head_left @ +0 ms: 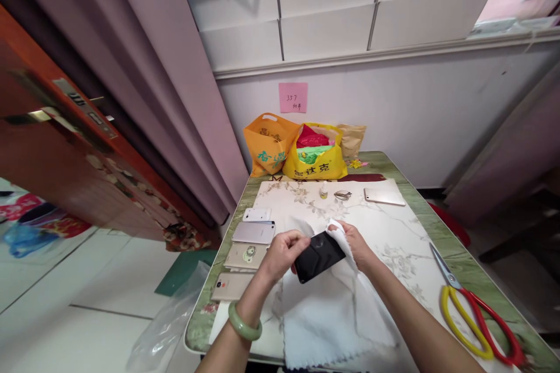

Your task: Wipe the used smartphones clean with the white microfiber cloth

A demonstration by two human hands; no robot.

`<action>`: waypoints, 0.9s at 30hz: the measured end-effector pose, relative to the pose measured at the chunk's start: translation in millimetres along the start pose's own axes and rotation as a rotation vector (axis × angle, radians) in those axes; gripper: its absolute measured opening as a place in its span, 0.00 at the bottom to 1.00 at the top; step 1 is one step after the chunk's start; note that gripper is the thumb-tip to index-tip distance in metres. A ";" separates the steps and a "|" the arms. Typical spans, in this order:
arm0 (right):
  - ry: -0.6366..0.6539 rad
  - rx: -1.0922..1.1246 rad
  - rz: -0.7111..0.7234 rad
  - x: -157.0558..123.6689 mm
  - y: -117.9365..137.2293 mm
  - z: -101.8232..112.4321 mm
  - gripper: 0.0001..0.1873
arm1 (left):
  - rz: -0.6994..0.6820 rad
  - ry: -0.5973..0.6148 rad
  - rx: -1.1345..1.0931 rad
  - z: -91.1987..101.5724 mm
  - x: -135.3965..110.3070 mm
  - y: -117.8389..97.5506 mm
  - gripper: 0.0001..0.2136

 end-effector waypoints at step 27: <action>-0.458 0.214 0.078 -26.8 -30.4 -66.7 0.18 | -0.170 -0.553 0.067 -51.8 41.6 22.7 0.17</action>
Point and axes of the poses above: each hand's wrist, its own x-axis towards the middle knuckle, its own z-axis out of the back of the hand, y = z × x, the point moved 1 cm from there along x, towards the middle knuckle, and after that the axes turned 5 degrees about z, right-handed, at the moved point
